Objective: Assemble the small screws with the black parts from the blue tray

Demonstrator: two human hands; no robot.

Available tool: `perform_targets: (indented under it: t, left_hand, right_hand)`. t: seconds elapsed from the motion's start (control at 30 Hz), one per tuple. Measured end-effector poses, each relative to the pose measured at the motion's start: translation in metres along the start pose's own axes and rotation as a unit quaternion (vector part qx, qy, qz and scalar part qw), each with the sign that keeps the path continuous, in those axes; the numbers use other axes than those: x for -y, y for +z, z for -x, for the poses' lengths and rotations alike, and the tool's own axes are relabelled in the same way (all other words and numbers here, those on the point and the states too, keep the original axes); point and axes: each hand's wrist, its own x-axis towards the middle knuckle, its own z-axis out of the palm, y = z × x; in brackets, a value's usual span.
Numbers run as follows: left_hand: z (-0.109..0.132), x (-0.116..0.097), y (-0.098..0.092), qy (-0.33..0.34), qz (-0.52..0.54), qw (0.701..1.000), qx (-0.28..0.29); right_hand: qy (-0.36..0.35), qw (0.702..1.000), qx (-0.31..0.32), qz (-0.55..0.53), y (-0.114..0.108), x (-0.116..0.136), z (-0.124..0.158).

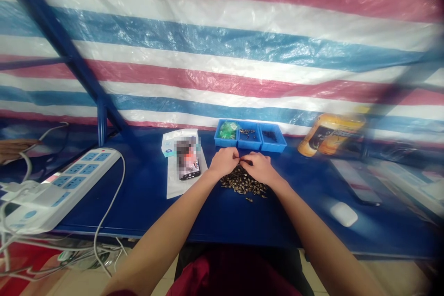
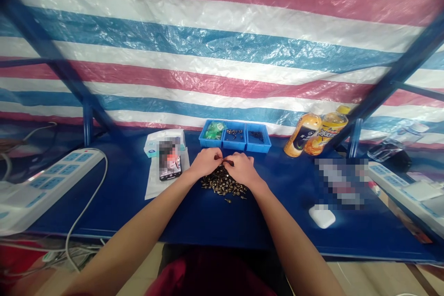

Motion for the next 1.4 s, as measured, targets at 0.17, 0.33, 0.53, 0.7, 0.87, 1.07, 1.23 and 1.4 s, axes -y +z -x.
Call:
perform_targets:
  t: [0.17,0.33,0.53,0.7,0.87,1.07,1.23,1.4]
  left_hand:
    - [-0.001,0.0,0.002,-0.002,0.004,1.0,0.002]
    - [-0.001,0.002,0.002,0.011,0.007,1.0,-0.002]
    - [-0.002,-0.002,-0.001,0.018,0.1,0.994,-0.031]
    - [-0.004,-0.007,-0.004,0.015,0.264,0.964,-0.037]
    - [-0.005,-0.011,-0.007,0.009,0.354,0.935,-0.02]
    - [-0.004,-0.018,-0.012,0.01,0.353,0.935,-0.019]
    - [-0.006,-0.016,-0.01,-0.031,0.383,0.921,-0.067]
    - [-0.009,-0.01,-0.007,-0.049,0.374,0.921,-0.092]
  right_hand:
    - [0.001,1.0,0.006,0.008,0.0,0.001,0.0]
    - [-0.004,1.0,0.003,0.003,0.0,0.001,0.0]
    - [-0.005,0.997,-0.058,-0.049,-0.001,-0.001,-0.001]
    - [-0.029,0.986,-0.111,-0.123,-0.007,-0.002,-0.002]
    - [-0.061,0.97,-0.162,-0.168,-0.011,-0.001,-0.001]
    - [-0.044,0.962,-0.157,-0.221,-0.011,-0.004,-0.001]
    - [0.011,0.965,-0.107,-0.238,-0.008,-0.012,-0.005]
    - [0.079,0.916,-0.191,-0.345,-0.006,-0.018,-0.01]
